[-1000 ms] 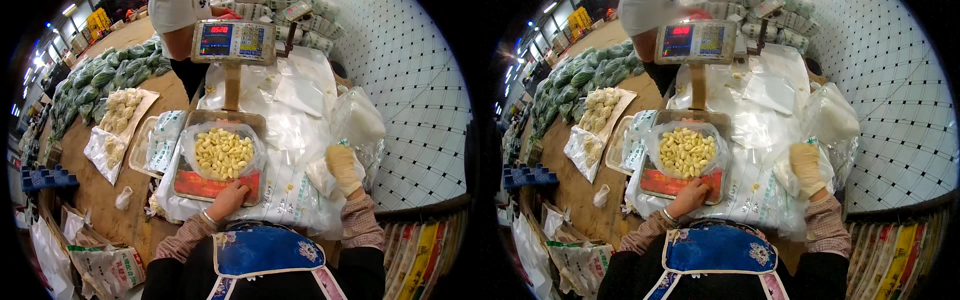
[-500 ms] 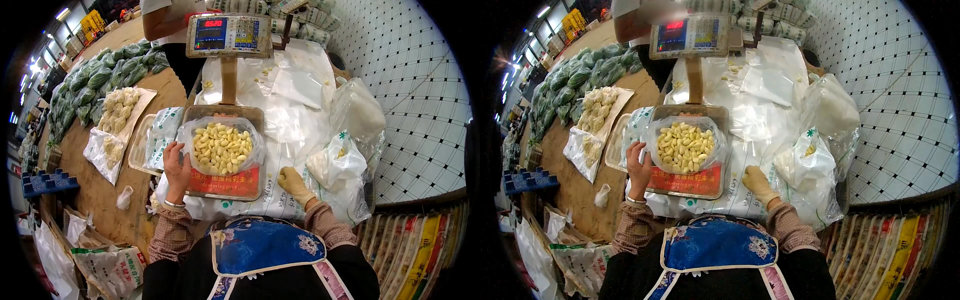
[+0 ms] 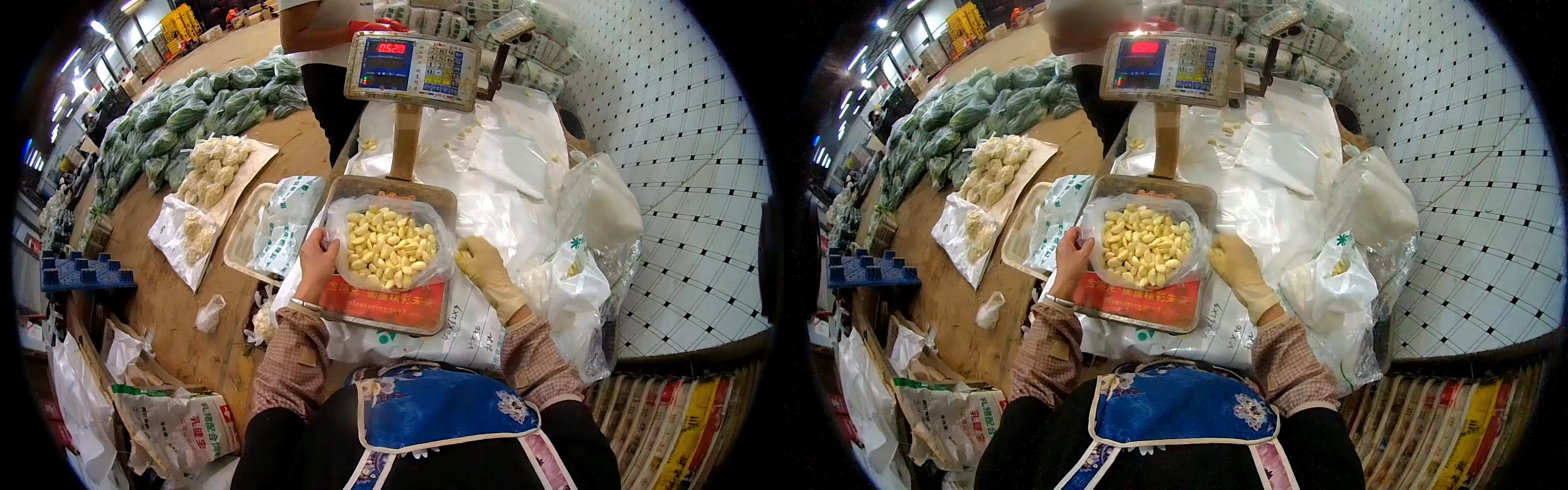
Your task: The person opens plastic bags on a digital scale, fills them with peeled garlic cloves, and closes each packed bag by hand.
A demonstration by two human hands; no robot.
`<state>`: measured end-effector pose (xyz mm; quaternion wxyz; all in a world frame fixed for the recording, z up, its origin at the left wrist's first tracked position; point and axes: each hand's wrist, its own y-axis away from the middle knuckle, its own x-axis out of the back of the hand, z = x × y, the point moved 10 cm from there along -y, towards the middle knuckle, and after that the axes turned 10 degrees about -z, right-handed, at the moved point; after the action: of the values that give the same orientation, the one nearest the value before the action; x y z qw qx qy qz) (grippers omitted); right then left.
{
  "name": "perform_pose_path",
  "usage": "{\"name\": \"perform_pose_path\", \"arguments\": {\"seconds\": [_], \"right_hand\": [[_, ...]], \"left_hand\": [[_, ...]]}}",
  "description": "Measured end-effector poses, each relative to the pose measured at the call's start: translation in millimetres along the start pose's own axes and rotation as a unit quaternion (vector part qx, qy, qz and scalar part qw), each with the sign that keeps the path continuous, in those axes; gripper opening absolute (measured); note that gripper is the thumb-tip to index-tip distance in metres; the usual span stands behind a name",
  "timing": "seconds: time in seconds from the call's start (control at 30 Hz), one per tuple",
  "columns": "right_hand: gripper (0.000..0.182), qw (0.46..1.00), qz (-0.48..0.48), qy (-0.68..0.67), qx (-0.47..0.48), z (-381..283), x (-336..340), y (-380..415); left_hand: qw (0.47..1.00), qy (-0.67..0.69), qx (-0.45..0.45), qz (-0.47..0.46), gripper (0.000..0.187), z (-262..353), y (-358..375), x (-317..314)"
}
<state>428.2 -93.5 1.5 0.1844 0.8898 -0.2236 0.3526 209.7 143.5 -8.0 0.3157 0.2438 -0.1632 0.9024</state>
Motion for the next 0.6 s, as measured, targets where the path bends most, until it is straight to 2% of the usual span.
{"name": "perform_pose_path", "arguments": {"seconds": [0.03, 0.07, 0.13, 0.17, 0.23, 0.27, 0.3, 0.37, 0.5, 0.6], "right_hand": [[0.027, 0.999, 0.017, -0.003, 0.041, -24.0, 7.3, -3.1], [0.027, 0.999, 0.018, -0.003, 0.041, -34.5, 3.8, -8.6], [0.038, 0.978, -0.054, -0.112, 0.166, -74.4, -13.7, -15.5], [0.038, 0.978, -0.053, -0.111, 0.167, -80.3, -11.7, -17.7], [0.044, 0.981, 0.013, -0.075, 0.179, -91.0, 5.1, -19.8], [0.044, 0.978, 0.110, 0.003, 0.180, -83.9, 16.4, -23.1], [0.044, 0.977, 0.109, 0.002, 0.181, -72.6, 13.0, -28.0], [0.035, 0.996, 0.043, 0.077, -0.033, -30.2, 2.4, -39.2], [0.025, 0.999, -0.009, -0.001, -0.048, 10.3, -11.5, -44.7], [0.016, 0.969, 0.040, -0.241, -0.025, 15.2, 0.2, -45.4]], "left_hand": [[1.000, 0.010, 0.006, -0.002, 0.020, -3.1, -0.5, -0.9], [0.998, 0.057, -0.005, 0.004, 0.014, 7.4, 3.6, -0.8], [0.995, 0.095, -0.015, 0.001, 0.011, 12.2, 6.2, -2.9], [0.991, 0.132, -0.026, 0.000, 0.009, 14.9, 7.1, -3.1], [0.986, 0.165, -0.012, -0.020, 0.009, 18.5, 10.5, -2.3], [0.980, 0.197, 0.003, -0.041, 0.008, 19.8, 13.7, -3.4], [0.980, 0.196, 0.003, -0.039, 0.008, 23.6, 17.6, -0.6], [0.946, 0.320, -0.020, -0.053, 0.009, 33.2, 24.8, 0.5], [0.928, 0.372, -0.023, -0.019, 0.012, 41.0, 33.2, 22.3], [0.854, 0.516, -0.069, 0.016, 0.017, 60.3, 35.1, 44.0]]}}
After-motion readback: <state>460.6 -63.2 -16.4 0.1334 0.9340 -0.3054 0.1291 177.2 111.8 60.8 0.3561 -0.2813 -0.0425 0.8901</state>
